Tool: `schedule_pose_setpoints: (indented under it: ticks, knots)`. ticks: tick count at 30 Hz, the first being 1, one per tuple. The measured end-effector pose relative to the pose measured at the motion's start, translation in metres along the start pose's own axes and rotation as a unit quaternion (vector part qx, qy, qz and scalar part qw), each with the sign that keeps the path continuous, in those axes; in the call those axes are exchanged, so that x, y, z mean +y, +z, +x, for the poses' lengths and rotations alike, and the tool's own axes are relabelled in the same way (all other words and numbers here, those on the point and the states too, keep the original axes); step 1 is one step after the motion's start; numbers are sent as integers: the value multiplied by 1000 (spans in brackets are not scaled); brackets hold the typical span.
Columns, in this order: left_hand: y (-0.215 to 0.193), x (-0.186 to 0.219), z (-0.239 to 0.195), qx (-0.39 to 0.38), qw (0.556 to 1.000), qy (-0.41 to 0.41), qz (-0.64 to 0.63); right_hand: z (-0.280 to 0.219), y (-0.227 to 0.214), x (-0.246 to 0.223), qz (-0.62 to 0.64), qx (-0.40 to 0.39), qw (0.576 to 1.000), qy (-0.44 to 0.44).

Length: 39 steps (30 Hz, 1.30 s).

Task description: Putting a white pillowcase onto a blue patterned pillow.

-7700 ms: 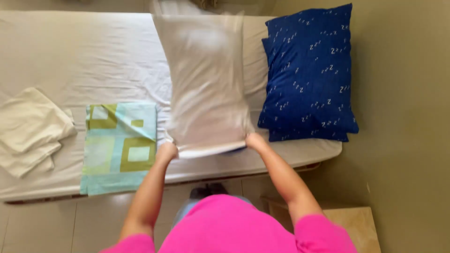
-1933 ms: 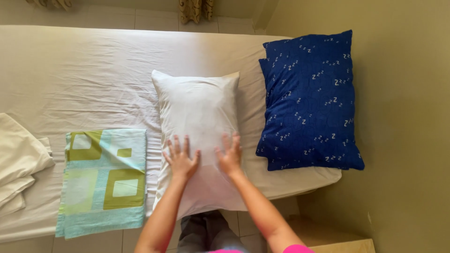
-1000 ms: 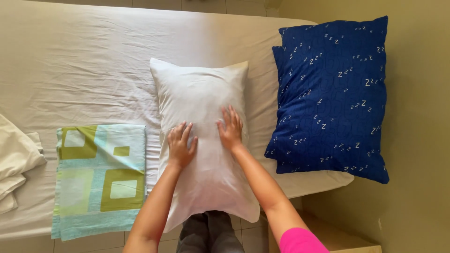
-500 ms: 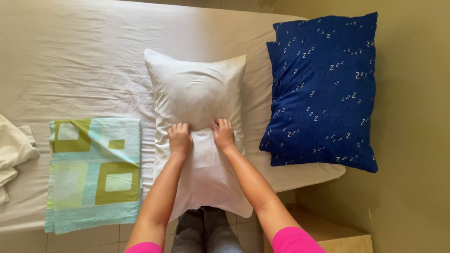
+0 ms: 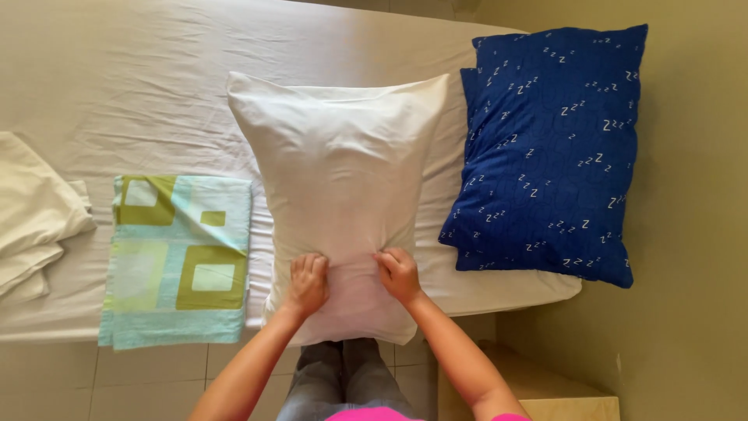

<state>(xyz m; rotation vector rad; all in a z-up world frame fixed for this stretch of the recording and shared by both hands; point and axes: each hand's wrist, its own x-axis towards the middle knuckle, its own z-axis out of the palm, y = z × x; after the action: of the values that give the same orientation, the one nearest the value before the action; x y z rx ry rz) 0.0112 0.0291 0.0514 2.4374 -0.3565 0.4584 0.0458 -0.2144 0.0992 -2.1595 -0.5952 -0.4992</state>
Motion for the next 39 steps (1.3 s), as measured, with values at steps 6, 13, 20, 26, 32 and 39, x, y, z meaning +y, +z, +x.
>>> schedule_pose_setpoints:
  ticks: [6,13,20,26,32,39]
  knots:
    - [-42,43,-29,-42,994,67,-76,-31,-28,-27,-6,-42,999,-14]
    - [-49,59,-53,-68,990,84,-93,-50,-40,-37,-19,-85,996,-9]
    - [-57,72,-59,-104,982,76,-142,-68,-29,-29,-44,-102,993,-40]
    - [-64,75,-62,-162,978,70,-108,-27,-21,-32,-182,-63,969,-154]
    - [-61,69,-72,-175,975,103,-91,61,-40,-60,-191,-14,971,-141]
    - [-60,63,-66,-135,978,118,-104,85,-21,-36,-245,-33,958,-148]
